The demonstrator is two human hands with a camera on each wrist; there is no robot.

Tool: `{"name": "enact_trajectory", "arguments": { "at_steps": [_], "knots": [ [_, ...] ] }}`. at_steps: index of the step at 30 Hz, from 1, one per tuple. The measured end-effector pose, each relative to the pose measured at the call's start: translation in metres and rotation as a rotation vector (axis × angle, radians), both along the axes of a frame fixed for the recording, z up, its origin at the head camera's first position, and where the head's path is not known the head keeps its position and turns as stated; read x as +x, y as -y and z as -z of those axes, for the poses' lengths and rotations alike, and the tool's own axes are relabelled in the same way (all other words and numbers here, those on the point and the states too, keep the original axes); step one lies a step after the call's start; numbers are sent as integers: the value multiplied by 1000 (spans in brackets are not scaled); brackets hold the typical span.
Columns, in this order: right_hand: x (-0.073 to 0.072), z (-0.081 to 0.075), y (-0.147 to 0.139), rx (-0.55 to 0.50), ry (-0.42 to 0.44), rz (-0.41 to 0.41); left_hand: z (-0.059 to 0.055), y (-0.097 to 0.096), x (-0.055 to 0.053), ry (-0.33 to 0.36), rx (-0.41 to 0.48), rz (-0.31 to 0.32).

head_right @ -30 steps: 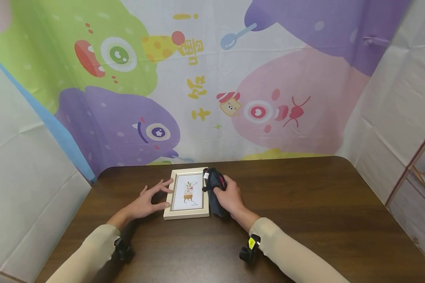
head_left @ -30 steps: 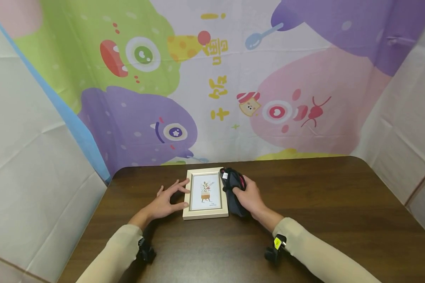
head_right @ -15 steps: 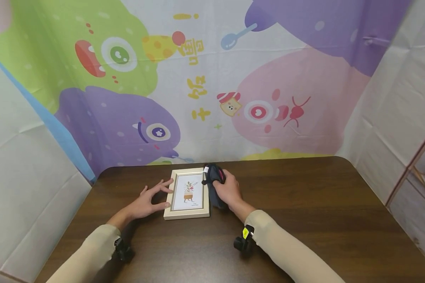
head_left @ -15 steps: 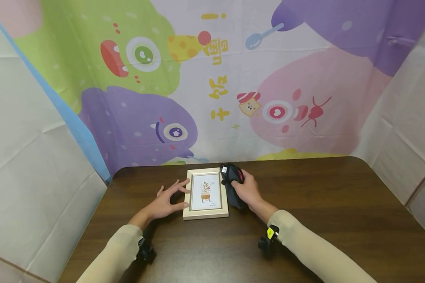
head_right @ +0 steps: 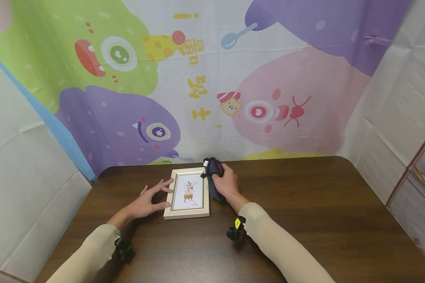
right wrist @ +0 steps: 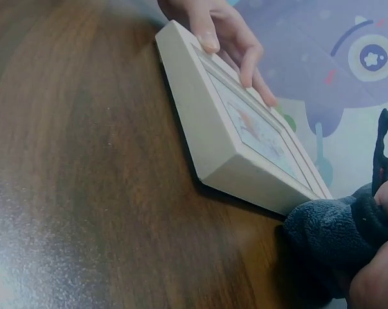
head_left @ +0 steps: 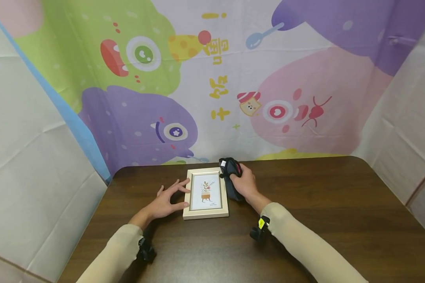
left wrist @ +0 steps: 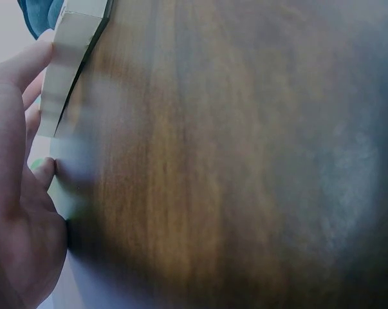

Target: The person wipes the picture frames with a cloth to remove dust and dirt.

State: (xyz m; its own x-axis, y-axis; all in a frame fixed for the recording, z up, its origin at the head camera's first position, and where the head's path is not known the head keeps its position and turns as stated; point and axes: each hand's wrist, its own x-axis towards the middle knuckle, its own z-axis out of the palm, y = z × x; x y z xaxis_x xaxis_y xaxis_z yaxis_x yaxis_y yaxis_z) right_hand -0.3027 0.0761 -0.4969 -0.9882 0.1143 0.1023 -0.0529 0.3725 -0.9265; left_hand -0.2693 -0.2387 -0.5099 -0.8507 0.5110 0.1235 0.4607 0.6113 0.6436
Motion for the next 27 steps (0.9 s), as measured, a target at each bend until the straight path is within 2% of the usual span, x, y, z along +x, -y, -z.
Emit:
{"name": "enact_trajectory", "arguments": {
  "at_steps": [15, 27],
  "knots": [
    [2, -6, -6, -51, 54, -36, -1, 0, 0, -4, 2, 4],
    [5, -18, -18, -55, 27, -52, 0, 0, 0, 6, -7, -7]
  ]
}}
